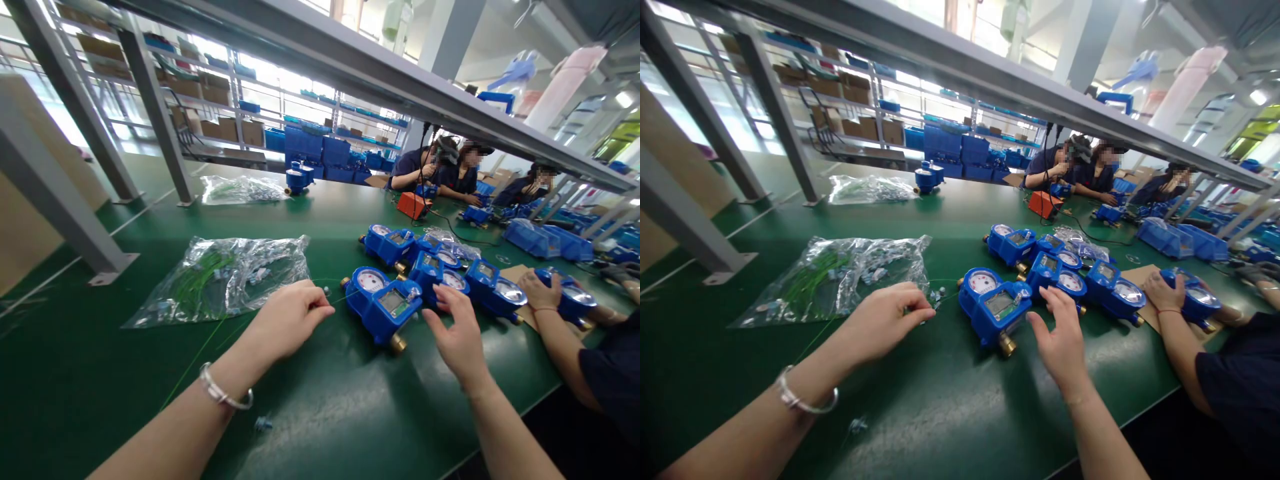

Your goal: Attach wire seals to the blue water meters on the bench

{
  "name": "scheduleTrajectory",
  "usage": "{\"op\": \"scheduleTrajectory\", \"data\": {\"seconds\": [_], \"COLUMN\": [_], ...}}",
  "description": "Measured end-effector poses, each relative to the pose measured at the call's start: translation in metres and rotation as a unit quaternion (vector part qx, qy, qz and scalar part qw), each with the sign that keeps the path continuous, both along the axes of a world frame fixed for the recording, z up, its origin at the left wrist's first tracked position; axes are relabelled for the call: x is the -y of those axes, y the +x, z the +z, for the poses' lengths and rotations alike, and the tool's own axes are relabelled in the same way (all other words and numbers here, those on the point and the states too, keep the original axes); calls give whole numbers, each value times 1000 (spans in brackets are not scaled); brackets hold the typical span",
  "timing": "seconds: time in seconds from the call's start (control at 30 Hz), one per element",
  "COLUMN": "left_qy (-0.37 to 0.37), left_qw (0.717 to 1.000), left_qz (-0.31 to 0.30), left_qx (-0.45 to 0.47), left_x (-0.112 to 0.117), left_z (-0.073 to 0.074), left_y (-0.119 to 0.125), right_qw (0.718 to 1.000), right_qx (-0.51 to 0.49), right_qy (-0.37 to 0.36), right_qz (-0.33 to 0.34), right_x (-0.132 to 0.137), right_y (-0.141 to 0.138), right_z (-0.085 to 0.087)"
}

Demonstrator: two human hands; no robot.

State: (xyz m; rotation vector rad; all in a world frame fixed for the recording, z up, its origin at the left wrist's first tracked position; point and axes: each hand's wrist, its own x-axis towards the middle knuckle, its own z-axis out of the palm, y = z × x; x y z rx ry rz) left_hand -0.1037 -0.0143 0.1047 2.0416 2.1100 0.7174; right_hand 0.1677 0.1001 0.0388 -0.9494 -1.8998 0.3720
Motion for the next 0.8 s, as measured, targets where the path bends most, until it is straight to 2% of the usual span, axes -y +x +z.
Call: {"op": "scheduleTrajectory", "data": {"seconds": [0.03, 0.07, 0.13, 0.2, 0.27, 0.33, 0.4, 0.53, 0.6, 0.63, 0.67, 0.7, 0.77, 0.8], "left_qy": [-6, -8, -11, -6, 3, 10, 12, 9, 6, 11, 18, 23, 16, 5], "left_qw": [997, 988, 948, 894, 846, 813, 793, 772, 775, 783, 789, 792, 789, 785], "left_qz": [-3, -6, -42, -83, -102, -103, -103, -112, -103, -97, -88, -77, -46, -30], "left_qx": [71, 152, 316, 440, 523, 574, 600, 626, 623, 615, 608, 605, 612, 618], "left_x": [6, 11, 20, 24, 23, 20, 17, 16, 15, 15, 13, 12, 8, 5], "left_z": [11, 20, 29, 28, 20, 9, 0, -8, -11, -13, -15, -18, -23, -27], "left_y": [7, 15, 31, 47, 58, 66, 70, 77, 80, 82, 83, 83, 82, 82], "right_qw": [999, 999, 993, 988, 982, 968, 943, 892, 848, 837, 844, 869, 934, 957], "right_qx": [-34, -49, -50, -54, -85, -136, -186, -263, -301, -310, -302, -279, -201, -159], "right_qy": [0, -19, -63, -62, -79, -138, -210, -292, -353, -373, -372, -347, -256, -213], "right_qz": [-27, -9, 89, 134, 146, 159, 180, 223, 254, 256, 242, 215, 146, 115], "right_x": [19, 39, 76, 100, 108, 107, 102, 101, 100, 99, 96, 92, 82, 76], "right_y": [-2, -5, -14, -26, -40, -53, -63, -66, -61, -57, -52, -47, -36, -31], "right_z": [-2, -4, -6, -5, -3, -5, -7, -3, 4, 8, 11, 14, 15, 14]}}
